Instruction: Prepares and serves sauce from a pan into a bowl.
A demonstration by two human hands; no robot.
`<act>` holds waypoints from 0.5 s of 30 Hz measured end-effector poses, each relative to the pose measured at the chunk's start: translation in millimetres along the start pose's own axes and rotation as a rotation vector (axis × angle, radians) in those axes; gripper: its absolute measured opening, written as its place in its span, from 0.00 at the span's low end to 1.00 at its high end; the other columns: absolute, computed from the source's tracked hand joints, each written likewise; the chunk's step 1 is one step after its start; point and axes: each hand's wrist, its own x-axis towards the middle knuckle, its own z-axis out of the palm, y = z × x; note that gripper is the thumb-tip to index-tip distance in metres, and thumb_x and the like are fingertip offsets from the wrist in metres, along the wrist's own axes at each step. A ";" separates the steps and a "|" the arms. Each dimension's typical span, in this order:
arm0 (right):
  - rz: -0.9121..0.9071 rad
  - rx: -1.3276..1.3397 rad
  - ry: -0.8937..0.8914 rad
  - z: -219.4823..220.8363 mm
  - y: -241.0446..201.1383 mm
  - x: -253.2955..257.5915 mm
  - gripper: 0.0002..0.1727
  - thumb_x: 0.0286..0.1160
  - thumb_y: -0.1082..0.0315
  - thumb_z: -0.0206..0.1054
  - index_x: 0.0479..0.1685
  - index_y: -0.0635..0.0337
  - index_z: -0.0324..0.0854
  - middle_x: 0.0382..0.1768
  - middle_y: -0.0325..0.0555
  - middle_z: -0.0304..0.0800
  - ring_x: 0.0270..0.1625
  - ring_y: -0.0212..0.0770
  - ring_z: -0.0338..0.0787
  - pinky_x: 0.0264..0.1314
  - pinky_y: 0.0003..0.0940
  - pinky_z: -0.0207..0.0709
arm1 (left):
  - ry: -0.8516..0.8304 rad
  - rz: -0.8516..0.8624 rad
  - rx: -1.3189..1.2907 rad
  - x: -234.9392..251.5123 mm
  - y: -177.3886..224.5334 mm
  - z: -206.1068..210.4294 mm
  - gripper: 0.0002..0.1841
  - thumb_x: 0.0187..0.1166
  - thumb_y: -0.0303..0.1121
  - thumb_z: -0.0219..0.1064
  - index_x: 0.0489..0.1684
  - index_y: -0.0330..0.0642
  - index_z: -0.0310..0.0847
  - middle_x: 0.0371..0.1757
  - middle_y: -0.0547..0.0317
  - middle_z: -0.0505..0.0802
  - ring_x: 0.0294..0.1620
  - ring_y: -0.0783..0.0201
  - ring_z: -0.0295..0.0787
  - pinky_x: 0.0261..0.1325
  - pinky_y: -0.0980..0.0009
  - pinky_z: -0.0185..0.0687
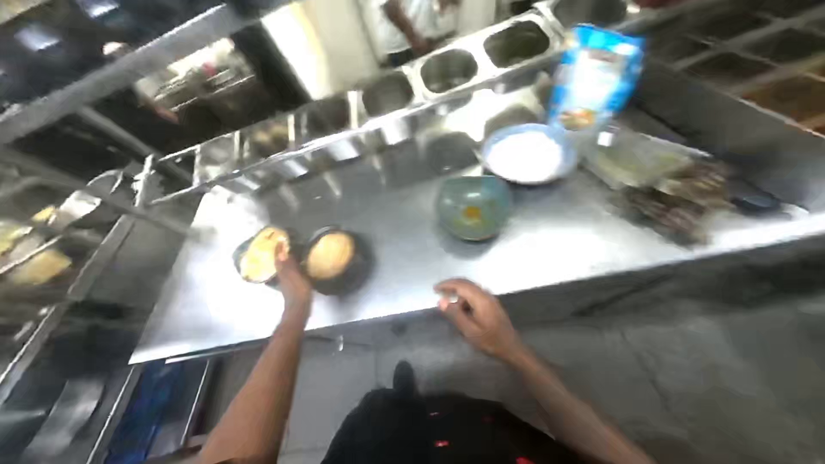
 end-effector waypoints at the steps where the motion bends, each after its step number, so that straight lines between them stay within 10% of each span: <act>1: -0.043 -0.023 -0.054 11.1 -16.2 38.4 0.26 0.85 0.48 0.59 0.70 0.56 0.84 0.65 0.47 0.89 0.63 0.43 0.89 0.66 0.49 0.84 | -0.033 0.030 -0.029 10.8 -7.2 0.7 0.35 0.94 0.55 0.33 0.95 0.44 0.47 0.91 0.48 0.66 0.89 0.56 0.62 0.90 0.52 0.58; 4: 0.032 0.038 -0.174 78.1 -36.1 154.3 0.34 0.87 0.47 0.54 0.85 0.59 0.69 0.83 0.54 0.73 0.84 0.50 0.73 0.85 0.54 0.68 | -0.132 0.075 0.033 38.3 -24.3 -0.6 0.38 0.92 0.59 0.32 0.96 0.44 0.45 0.95 0.50 0.57 0.94 0.55 0.53 0.94 0.50 0.49; 6: 0.181 0.130 -0.210 129.5 -33.4 208.5 0.35 0.89 0.46 0.50 0.90 0.57 0.62 0.87 0.54 0.65 0.88 0.50 0.67 0.89 0.55 0.62 | -0.204 0.042 0.051 47.4 -25.3 -0.8 0.38 0.93 0.58 0.30 0.92 0.40 0.55 0.90 0.45 0.68 0.89 0.51 0.63 0.90 0.47 0.57; 9: 0.257 0.153 -0.130 175.6 -33.3 226.2 0.30 0.92 0.46 0.45 0.80 0.52 0.77 0.79 0.45 0.79 0.80 0.43 0.79 0.82 0.54 0.70 | -0.295 0.144 0.067 64.5 -39.3 -0.9 0.41 0.90 0.60 0.27 0.87 0.40 0.66 0.82 0.49 0.80 0.82 0.52 0.75 0.86 0.48 0.66; 15: 0.064 0.037 0.078 189.8 -13.9 221.1 0.33 0.92 0.49 0.39 0.71 0.62 0.83 0.73 0.52 0.85 0.77 0.45 0.80 0.85 0.50 0.67 | -0.416 0.242 0.014 98.2 -52.6 4.3 0.47 0.86 0.67 0.27 0.81 0.34 0.71 0.79 0.46 0.83 0.86 0.51 0.69 0.89 0.42 0.51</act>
